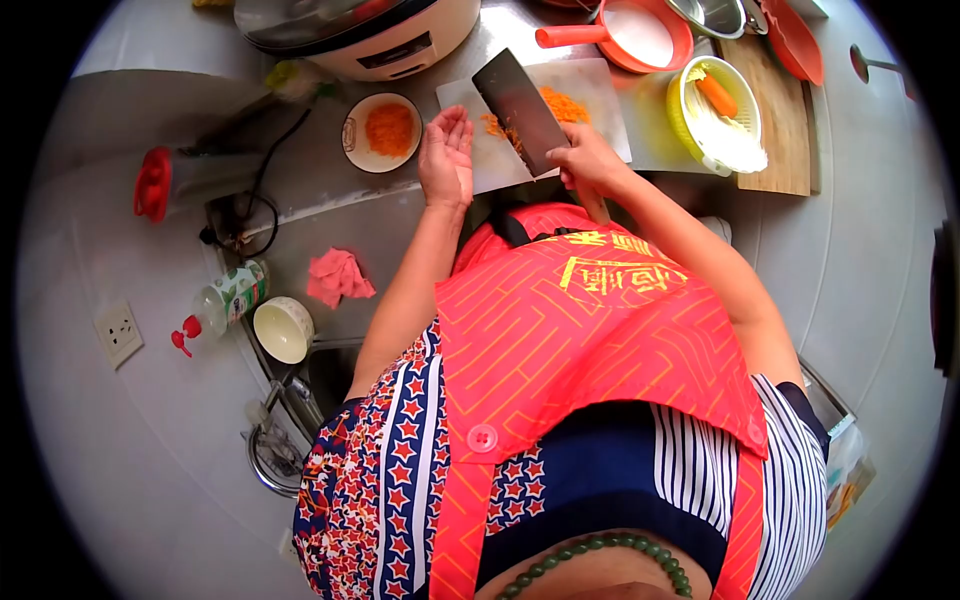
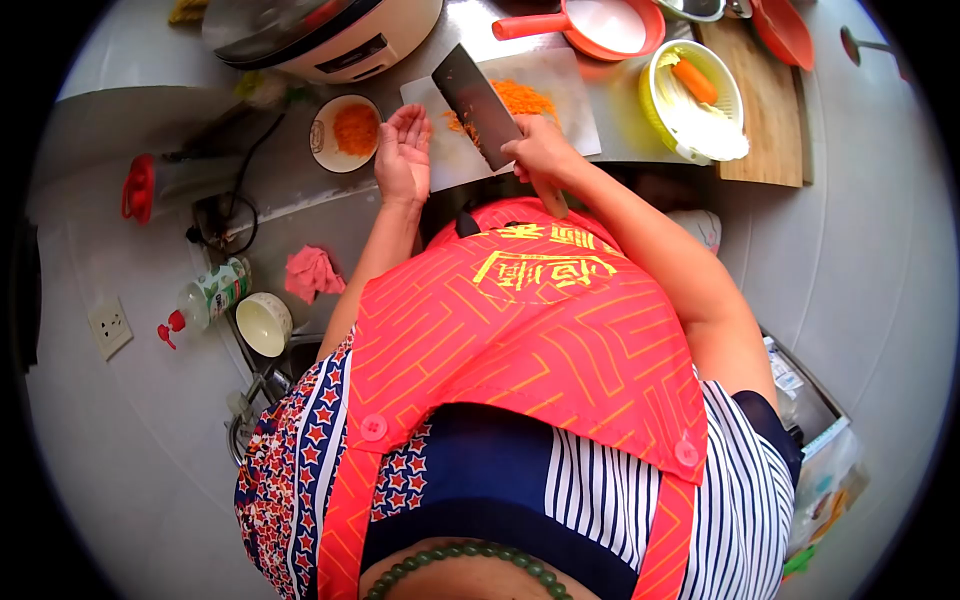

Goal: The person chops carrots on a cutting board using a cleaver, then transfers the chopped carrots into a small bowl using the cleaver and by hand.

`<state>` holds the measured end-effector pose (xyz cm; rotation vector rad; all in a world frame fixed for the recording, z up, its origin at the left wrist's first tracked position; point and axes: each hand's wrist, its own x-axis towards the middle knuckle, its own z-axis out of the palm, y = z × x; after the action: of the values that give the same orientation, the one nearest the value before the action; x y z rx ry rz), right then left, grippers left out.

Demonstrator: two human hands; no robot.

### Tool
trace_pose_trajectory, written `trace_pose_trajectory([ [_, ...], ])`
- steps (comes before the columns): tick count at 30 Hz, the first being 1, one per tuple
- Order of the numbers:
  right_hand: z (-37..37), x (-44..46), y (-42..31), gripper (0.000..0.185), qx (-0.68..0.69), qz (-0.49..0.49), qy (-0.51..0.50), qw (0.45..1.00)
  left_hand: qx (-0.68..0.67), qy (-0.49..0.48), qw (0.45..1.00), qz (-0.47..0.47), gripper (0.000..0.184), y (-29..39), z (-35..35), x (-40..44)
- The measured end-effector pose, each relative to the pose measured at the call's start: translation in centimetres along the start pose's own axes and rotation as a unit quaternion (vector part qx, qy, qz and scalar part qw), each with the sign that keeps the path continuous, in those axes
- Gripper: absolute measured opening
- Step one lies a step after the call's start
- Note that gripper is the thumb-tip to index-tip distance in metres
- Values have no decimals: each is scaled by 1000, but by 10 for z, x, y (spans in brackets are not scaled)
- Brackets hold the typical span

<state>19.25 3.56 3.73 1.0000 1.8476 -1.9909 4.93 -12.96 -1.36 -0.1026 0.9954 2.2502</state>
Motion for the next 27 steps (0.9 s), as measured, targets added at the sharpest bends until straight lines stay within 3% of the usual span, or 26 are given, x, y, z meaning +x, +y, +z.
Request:
trace_pose_trajectory([
  [3, -3, -4, -8, 22, 104, 27, -19, 994, -72, -29, 997, -12, 28, 15, 5, -3],
  [9, -1, -8, -18, 20, 117, 25, -24, 993, 93, -11, 991, 99, 43, 34, 9, -1],
  [13, 2, -4, -16, 19, 107, 1, -17, 994, 224, -16, 967, 121, 44, 17, 11, 12],
  [18, -6, -2, -12, 22, 64, -8, 27, 998, 491, -90, 841, 207, 44, -10, 12, 22],
  [21, -7, -5, -10, 16, 54, -8, 31, 998, 404, -94, 897, 154, 48, -7, 0, 28],
  [27, -6, -4, -5, 19, 36, -2, 19, 999, 483, -59, 856, 176, 38, 42, -10, -5],
])
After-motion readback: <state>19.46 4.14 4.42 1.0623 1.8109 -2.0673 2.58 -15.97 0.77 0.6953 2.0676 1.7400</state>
